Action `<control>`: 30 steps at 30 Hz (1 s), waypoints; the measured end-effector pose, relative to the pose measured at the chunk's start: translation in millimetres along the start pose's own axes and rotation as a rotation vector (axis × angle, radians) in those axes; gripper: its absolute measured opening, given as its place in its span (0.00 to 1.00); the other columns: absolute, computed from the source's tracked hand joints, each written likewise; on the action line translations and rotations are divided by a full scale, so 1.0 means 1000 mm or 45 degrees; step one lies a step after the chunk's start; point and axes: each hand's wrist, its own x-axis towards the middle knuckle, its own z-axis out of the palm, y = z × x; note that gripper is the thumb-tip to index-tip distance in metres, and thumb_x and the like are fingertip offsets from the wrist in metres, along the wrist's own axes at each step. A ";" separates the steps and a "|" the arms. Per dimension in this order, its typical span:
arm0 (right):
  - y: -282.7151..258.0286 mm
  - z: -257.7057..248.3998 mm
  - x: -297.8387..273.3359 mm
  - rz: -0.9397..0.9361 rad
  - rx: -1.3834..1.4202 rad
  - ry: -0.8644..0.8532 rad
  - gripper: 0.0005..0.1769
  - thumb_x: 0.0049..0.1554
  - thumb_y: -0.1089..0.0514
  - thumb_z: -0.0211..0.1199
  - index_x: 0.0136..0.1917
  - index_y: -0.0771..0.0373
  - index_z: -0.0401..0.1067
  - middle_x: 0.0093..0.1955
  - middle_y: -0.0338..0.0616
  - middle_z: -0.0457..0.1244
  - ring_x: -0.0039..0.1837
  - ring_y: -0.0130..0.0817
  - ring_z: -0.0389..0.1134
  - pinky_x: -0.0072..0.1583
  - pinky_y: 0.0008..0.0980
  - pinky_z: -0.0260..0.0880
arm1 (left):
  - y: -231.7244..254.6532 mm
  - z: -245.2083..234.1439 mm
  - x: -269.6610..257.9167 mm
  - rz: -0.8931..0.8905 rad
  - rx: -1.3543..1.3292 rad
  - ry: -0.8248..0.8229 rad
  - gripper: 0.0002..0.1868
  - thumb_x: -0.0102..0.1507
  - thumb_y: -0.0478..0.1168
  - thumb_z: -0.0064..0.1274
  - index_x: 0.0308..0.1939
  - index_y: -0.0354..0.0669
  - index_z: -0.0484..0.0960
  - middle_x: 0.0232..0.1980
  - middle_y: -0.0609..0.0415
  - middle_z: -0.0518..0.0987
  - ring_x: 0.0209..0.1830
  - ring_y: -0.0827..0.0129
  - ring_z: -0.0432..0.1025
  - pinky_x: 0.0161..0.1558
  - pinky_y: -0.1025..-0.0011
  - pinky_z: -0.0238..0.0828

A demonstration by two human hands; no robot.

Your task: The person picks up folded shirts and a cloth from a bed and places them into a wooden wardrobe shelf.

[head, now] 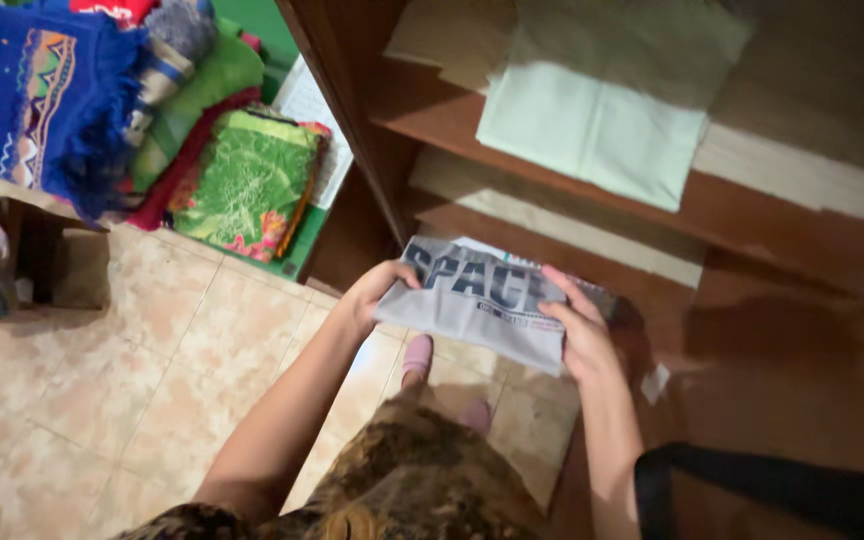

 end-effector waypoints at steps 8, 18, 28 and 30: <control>0.060 -0.067 0.284 -0.344 -0.001 0.153 0.26 0.62 0.63 0.58 0.72 0.65 0.63 0.75 0.45 0.59 0.72 0.36 0.60 0.72 0.35 0.62 | 0.162 -0.055 0.211 0.452 0.338 0.073 0.21 0.52 0.27 0.44 0.48 0.39 0.81 0.34 0.44 0.78 0.30 0.58 0.75 0.35 0.63 0.78; 0.171 -0.083 0.349 0.181 -0.508 0.221 0.28 0.58 0.63 0.65 0.71 0.62 0.70 0.58 0.47 0.61 0.54 0.36 0.62 0.56 0.35 0.68 | 0.102 -0.169 0.332 0.397 1.246 0.400 0.21 0.65 0.41 0.40 0.58 0.37 0.79 0.56 0.42 0.78 0.54 0.55 0.71 0.55 0.62 0.70; 0.176 -0.066 0.300 -0.166 -0.677 0.170 0.28 0.56 0.63 0.67 0.70 0.60 0.71 0.54 0.43 0.67 0.55 0.32 0.66 0.56 0.27 0.68 | 0.065 -0.171 0.314 0.770 1.557 0.789 0.18 0.64 0.39 0.47 0.54 0.32 0.81 0.52 0.35 0.82 0.51 0.49 0.75 0.54 0.59 0.72; 0.149 -0.039 0.248 -0.408 -0.913 0.207 0.27 0.56 0.63 0.66 0.69 0.63 0.70 0.58 0.43 0.67 0.59 0.32 0.67 0.59 0.28 0.67 | 0.049 -0.135 0.275 1.014 1.622 0.748 0.18 0.62 0.36 0.51 0.53 0.31 0.80 0.50 0.33 0.81 0.50 0.48 0.75 0.53 0.58 0.72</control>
